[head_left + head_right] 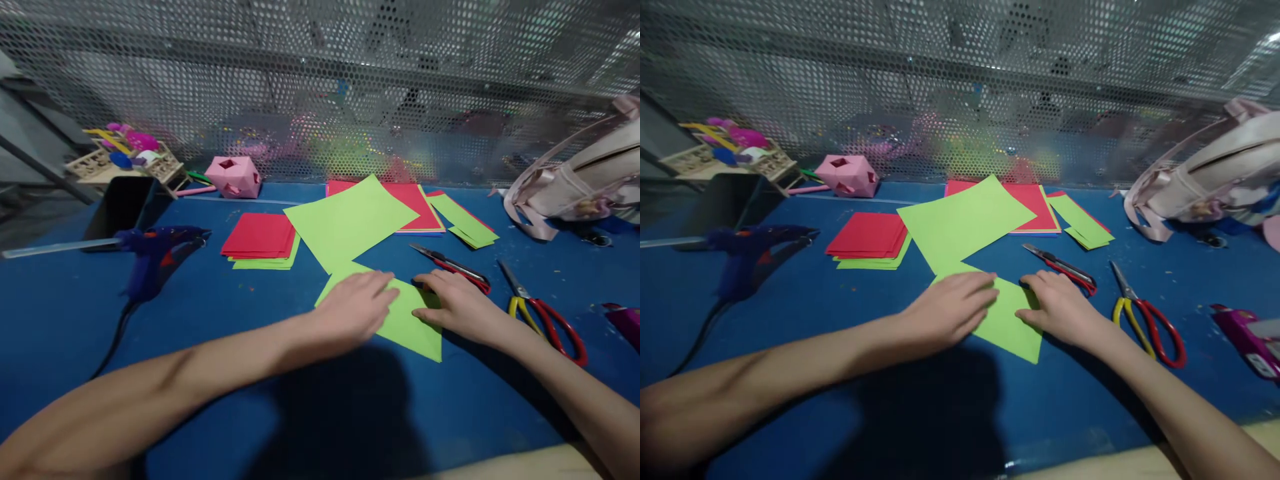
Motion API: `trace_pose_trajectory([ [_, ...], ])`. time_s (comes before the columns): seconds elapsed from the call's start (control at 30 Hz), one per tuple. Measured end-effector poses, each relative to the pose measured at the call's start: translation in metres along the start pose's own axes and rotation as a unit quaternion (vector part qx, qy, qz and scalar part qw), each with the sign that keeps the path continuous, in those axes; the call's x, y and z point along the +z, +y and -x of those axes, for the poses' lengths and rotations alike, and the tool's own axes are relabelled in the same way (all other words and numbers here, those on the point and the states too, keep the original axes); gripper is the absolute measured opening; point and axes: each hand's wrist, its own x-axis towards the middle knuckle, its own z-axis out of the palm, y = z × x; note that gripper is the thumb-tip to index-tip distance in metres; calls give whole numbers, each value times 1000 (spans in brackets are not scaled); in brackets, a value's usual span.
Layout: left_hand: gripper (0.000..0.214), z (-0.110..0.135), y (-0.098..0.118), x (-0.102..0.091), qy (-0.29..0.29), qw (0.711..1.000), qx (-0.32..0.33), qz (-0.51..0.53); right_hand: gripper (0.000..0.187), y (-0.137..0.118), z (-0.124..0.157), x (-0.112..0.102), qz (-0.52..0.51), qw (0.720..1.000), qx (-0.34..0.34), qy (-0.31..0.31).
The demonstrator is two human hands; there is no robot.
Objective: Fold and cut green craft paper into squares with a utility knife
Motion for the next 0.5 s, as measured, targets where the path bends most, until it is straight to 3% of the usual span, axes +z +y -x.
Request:
trace_pose_trajectory([
  [0.1, 36, -8, -29, 5, -29, 995, -89, -17, 40, 2, 0, -2, -42, 999, 21, -17],
  [0.17, 39, -11, -43, 8, -35, 993, -112, -8, 34, 2, 1, -1, -57, 998, 23, -12],
  [0.3, 42, -15, -53, 12, -41, 995, -91, 16, 28, 3, 2, 3, -78, 997, 20, 12],
  [0.5, 40, -18, -57, 16, -24, 996, -86, 0, 35, 4, 2, 13, -99, 993, 8, 60],
])
